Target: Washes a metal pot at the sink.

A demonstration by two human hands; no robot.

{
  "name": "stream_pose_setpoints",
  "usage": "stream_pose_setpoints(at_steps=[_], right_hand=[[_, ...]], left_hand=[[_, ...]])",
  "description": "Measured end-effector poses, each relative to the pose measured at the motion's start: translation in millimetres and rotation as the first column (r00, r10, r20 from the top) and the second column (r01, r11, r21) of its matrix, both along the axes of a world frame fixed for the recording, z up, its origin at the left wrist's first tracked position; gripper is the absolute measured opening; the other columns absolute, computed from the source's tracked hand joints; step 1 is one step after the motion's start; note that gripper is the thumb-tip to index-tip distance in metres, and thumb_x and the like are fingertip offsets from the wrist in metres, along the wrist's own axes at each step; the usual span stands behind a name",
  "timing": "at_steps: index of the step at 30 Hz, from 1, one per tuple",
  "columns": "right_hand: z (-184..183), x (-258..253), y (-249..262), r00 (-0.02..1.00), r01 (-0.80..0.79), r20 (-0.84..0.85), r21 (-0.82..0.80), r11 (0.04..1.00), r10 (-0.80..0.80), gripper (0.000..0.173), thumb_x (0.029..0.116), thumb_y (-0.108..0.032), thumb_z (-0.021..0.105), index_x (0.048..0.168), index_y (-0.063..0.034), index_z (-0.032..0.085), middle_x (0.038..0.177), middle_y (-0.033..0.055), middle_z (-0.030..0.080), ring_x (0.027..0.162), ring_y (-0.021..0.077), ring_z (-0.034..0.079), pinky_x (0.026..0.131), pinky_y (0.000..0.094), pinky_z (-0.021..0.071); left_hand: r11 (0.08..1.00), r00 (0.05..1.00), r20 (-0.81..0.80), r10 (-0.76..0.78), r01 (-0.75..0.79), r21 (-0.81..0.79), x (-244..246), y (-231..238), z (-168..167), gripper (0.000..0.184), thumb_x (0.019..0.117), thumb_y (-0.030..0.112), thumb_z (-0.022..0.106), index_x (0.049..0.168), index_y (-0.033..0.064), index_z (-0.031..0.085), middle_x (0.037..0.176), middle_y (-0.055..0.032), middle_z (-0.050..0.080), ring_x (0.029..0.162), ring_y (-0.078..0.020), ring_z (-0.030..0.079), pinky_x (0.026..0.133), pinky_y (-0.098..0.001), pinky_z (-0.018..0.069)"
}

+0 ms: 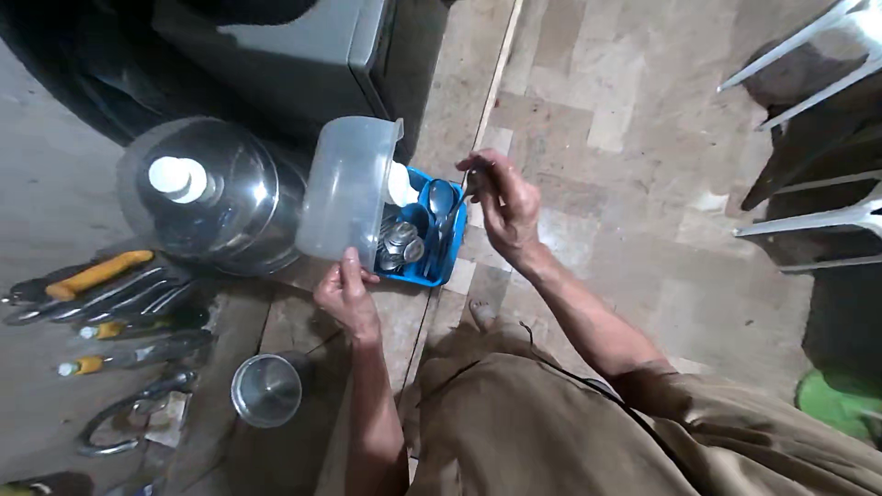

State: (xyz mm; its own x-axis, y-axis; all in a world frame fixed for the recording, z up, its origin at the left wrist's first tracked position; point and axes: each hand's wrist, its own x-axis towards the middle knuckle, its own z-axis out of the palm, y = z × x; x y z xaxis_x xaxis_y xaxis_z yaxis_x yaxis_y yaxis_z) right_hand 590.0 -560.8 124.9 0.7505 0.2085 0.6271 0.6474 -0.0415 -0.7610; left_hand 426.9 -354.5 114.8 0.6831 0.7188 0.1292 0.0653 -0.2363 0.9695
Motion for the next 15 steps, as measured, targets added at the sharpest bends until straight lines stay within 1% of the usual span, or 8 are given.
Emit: stream_pose_setpoints(at_steps=[2, 3, 4, 8, 10, 11, 13, 15], right_hand=[[-7.6, 0.0, 16.2, 0.999, -0.029, 0.045, 0.034, 0.999, 0.027, 0.024, 0.1003, 0.004, 0.055, 0.122, 0.0084, 0.065, 0.111, 0.0181, 0.073, 0.092, 0.0210, 0.073, 0.079, 0.0367, 0.0633], [-13.2, -0.3, 23.6, 0.996, -0.043, 0.073, 0.020, 0.999, 0.042, 0.024, 0.0994, 0.004, 0.057, 0.121, 0.0072, 0.067, 0.110, 0.0176, 0.074, 0.095, 0.0219, 0.073, 0.083, 0.0378, 0.0628], [-20.8, -1.1, 30.5, 0.993, -0.063, 0.099, -0.016, 0.998, 0.064, 0.024, 0.0983, 0.003, 0.058, 0.120, 0.0057, 0.069, 0.109, 0.0168, 0.074, 0.096, 0.0227, 0.073, 0.085, 0.0384, 0.0617], [-69.4, -5.2, 51.5, 0.976, -0.093, 0.165, -0.280, 0.956, 0.144, 0.025, 0.0978, 0.000, 0.059, 0.117, -0.0047, 0.075, 0.111, 0.0096, 0.076, 0.098, 0.0242, 0.072, 0.089, 0.0409, 0.0586], [-84.3, -8.4, 56.5, 0.977, -0.073, 0.157, -0.372, 0.925, 0.141, 0.027, 0.0987, -0.003, 0.059, 0.117, -0.0117, 0.077, 0.115, 0.0037, 0.077, 0.097, 0.0231, 0.071, 0.088, 0.0440, 0.0538], [-87.4, -11.2, 57.9, 0.979, -0.074, 0.147, -0.402, 0.912, 0.144, 0.028, 0.0992, -0.003, 0.058, 0.117, -0.0133, 0.077, 0.116, 0.0021, 0.076, 0.097, 0.0228, 0.071, 0.089, 0.0447, 0.0532], [-86.3, -15.1, 61.1, 0.979, -0.131, 0.084, -0.450, 0.883, 0.188, 0.032, 0.0988, 0.000, 0.055, 0.120, -0.0124, 0.076, 0.121, 0.0029, 0.075, 0.104, 0.0250, 0.070, 0.093, 0.0459, 0.0517], [-80.6, -18.6, 59.7, 0.970, -0.217, -0.002, -0.460, 0.861, 0.244, 0.034, 0.0992, 0.002, 0.052, 0.125, -0.0065, 0.072, 0.124, 0.0078, 0.073, 0.112, 0.0275, 0.068, 0.098, 0.0446, 0.0529]], left_hand=[[0.999, 1.000, 0.003, 0.027, -0.027, -0.022, 1.6, -3.4, 0.8, 0.038, 0.1044, 0.036, 0.057, 0.071, 0.0181, 0.060, 0.063, 0.0060, 0.060, 0.055, -0.0111, 0.062, 0.057, -0.0315, 0.0583], [0.999, 0.999, -0.009, 0.035, -0.036, -0.022, 1.1, -4.8, 1.0, 0.039, 0.1041, 0.037, 0.057, 0.070, 0.0178, 0.061, 0.062, 0.0055, 0.060, 0.054, -0.0112, 0.062, 0.056, -0.0312, 0.0578], [0.999, 0.999, -0.014, 0.040, -0.041, -0.025, 0.9, -6.1, 1.7, 0.040, 0.1038, 0.039, 0.057, 0.070, 0.0178, 0.061, 0.062, 0.0054, 0.061, 0.054, -0.0111, 0.062, 0.056, -0.0307, 0.0575], [0.997, 0.999, -0.010, 0.033, -0.034, -0.068, -0.3, -6.7, 6.1, 0.039, 0.1036, 0.038, 0.058, 0.071, 0.0169, 0.062, 0.062, 0.0040, 0.062, 0.055, -0.0131, 0.063, 0.057, -0.0320, 0.0587], [0.997, 0.999, -0.014, 0.032, -0.033, -0.069, -0.5, -7.1, 8.3, 0.039, 0.1039, 0.037, 0.058, 0.071, 0.0167, 0.061, 0.062, 0.0042, 0.061, 0.055, -0.0128, 0.063, 0.057, -0.0314, 0.0588], [0.998, 0.999, -0.021, 0.027, -0.028, -0.053, -1.1, -8.0, 9.1, 0.038, 0.1041, 0.036, 0.058, 0.071, 0.0166, 0.061, 0.062, 0.0043, 0.061, 0.055, -0.0125, 0.064, 0.057, -0.0309, 0.0590], [1.000, 0.999, -0.046, 0.011, -0.011, 0.011, -2.3, -10.2, 9.0, 0.037, 0.1038, 0.034, 0.058, 0.072, 0.0149, 0.061, 0.063, 0.0039, 0.062, 0.056, -0.0125, 0.065, 0.058, -0.0316, 0.0598], [0.997, 0.996, -0.093, -0.002, 0.010, 0.083, -5.5, -14.5, 6.6, 0.036, 0.1024, 0.033, 0.060, 0.073, 0.0122, 0.064, 0.064, 0.0035, 0.065, 0.056, -0.0112, 0.065, 0.057, -0.0309, 0.0596]])
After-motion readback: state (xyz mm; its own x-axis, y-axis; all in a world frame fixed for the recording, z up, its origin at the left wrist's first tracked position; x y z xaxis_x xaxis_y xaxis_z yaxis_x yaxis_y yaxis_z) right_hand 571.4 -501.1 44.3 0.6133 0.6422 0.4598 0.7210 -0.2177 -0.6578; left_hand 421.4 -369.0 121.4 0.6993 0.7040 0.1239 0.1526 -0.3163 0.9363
